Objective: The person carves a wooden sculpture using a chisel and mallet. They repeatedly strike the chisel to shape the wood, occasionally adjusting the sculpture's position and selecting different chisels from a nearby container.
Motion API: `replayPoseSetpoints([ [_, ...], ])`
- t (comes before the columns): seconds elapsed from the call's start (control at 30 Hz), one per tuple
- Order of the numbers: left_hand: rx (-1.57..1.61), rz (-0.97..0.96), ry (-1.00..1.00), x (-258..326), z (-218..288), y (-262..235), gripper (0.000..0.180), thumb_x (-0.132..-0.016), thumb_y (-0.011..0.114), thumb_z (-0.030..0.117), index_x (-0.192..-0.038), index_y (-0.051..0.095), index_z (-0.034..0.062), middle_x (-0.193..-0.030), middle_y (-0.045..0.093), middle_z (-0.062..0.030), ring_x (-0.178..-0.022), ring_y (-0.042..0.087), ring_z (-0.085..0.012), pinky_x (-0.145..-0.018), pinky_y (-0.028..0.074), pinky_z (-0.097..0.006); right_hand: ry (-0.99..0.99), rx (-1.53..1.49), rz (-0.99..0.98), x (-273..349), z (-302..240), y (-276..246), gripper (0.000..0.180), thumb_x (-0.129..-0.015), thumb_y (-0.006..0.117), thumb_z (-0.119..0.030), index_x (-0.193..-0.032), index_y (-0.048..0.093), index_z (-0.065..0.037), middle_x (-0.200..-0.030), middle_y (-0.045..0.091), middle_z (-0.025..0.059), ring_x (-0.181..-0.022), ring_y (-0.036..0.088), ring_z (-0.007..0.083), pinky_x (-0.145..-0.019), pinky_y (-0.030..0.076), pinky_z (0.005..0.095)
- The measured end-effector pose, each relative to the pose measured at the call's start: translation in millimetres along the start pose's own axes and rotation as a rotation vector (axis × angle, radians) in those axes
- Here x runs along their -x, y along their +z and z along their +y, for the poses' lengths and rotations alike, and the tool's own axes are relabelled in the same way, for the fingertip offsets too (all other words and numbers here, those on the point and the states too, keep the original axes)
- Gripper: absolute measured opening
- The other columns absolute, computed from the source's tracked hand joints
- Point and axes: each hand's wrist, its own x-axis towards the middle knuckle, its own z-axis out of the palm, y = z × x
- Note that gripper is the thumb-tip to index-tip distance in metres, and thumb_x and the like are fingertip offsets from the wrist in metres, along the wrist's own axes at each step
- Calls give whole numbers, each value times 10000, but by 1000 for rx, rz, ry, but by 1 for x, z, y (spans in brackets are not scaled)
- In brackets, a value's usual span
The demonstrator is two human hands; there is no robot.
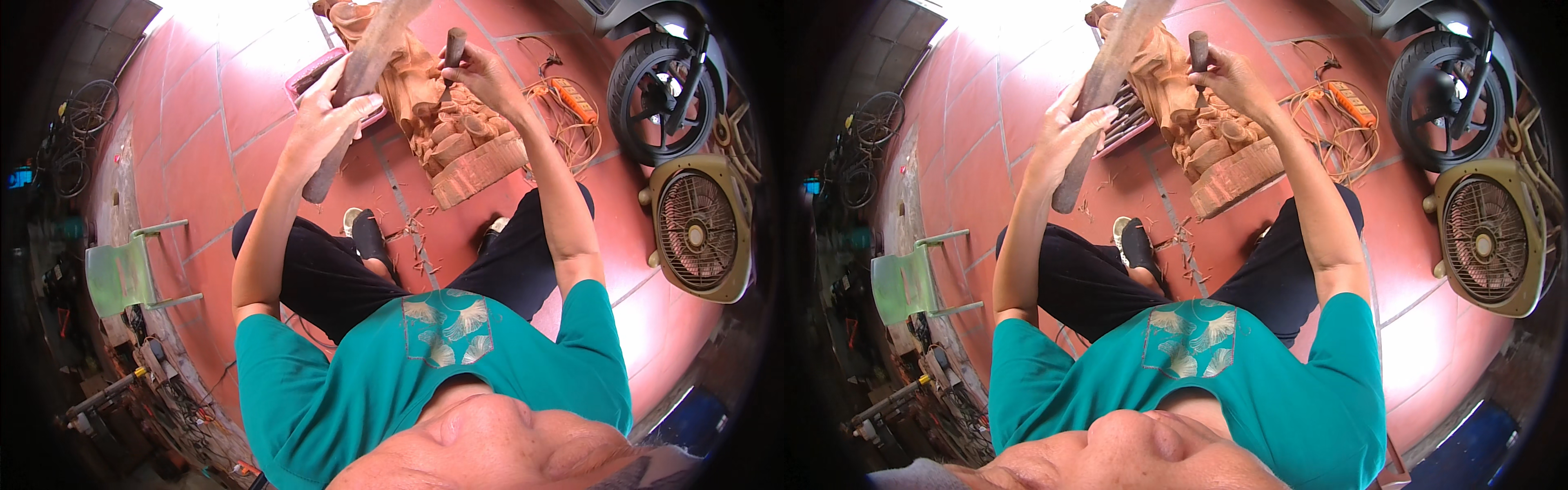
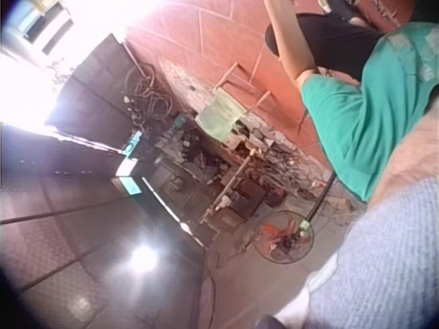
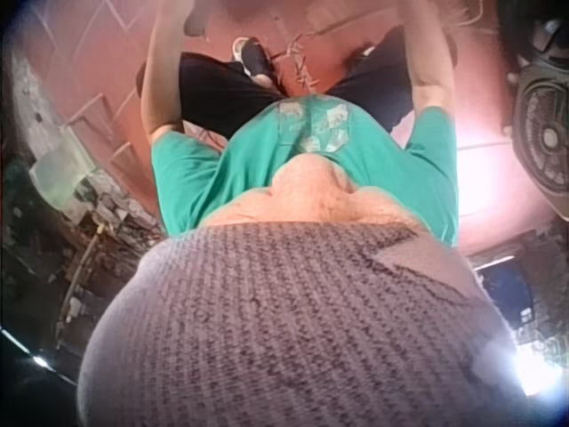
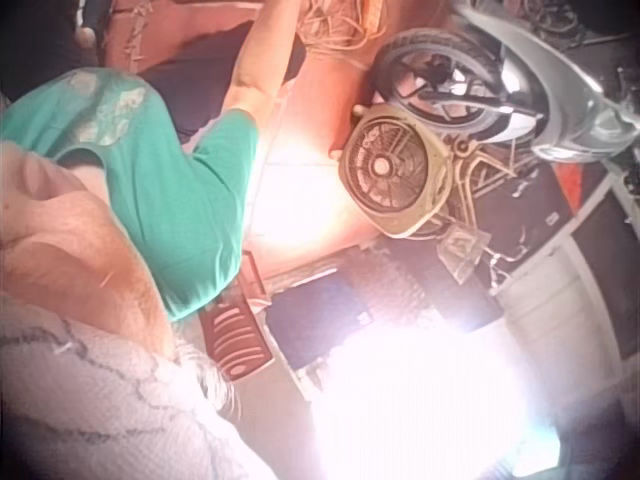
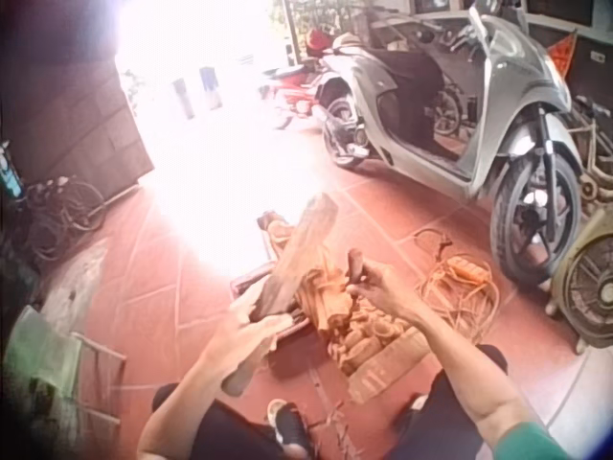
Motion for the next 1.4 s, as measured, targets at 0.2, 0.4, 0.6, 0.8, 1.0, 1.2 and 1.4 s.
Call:
replayPoseSetpoints([
  [0.2, 282, 154, -28, 20, 5, 4, 473, -932, 699, 75, -1344, 522, -75, -758, 589, -55, -557, 578, -131, -493, 456, -267, 43, -49, -76, -9, 6, 17, 254, -966, 677, -27, -1209, 605, -28, -1075, 707, 62, -1009, 682, 140, -919, 564, 312],
  [0.4, 232, 263, -70, 54, -9, 14, 487, -896, 719, 74, -1319, 531, -75, -748, 594, -56, -544, 576, -136, -495, 445, -271, -7, 163, -56, -7, 7, 35, 249, -944, 721, -64, -1174, 628, -39, -1054, 716, 49, -978, 690, 136, -874, 572, 319],
  [0.6, 288, 251, -127, 60, -27, 24, 390, -861, 788, 86, -1178, 577, 2, -766, 601, -14, -537, 565, -98, -499, 460, -258, -7, 108, 29, 0, -3, 45, 219, -940, 716, -40, -1142, 631, -36, -1035, 708, 34, -993, 691, 131, -852, 570, 323],
  [0.8, 253, 238, -121, 61, -28, 22, 456, -848, 805, 93, -1231, 578, -5, -777, 592, -5, -553, 554, -81, -516, 461, -252, 56, -7, 0, 2, -4, 46, 205, -945, 695, -1, -1133, 625, -42, -1034, 685, 18, -1006, 658, 111, -880, 551, 296],
  [1.0, 210, 245, -118, 63, -28, 23, 360, -857, 760, 38, -1175, 597, -2, -801, 630, -30, -553, 575, -100, -511, 444, -251, 85, -67, -30, 3, 0, 47, 213, -947, 692, 3, -1140, 628, -59, -1039, 677, 3, -1002, 641, 93, -889, 545, 289],
  [1.2, 203, 246, -100, 62, -18, 27, 474, -843, 817, 100, -1252, 595, 12, -788, 592, 6, -578, 542, -62, -524, 441, -239, 55, -41, -45, 6, 6, 46, 259, -940, 695, 7, -1179, 634, -71, -1061, 691, 8, -1021, 653, 100, -917, 552, 297],
  [1.4, -72, 265, 124, 60, -27, 33, 575, -854, 841, 203, -1305, 553, -8, -961, 702, -115, -839, 682, -189, -766, 555, -343, -8, -22, -53, 10, 4, 52, 327, -928, 708, 5, -1239, 640, -67, -1115, 718, 30, -994, 675, 113, -908, 563, 302],
])
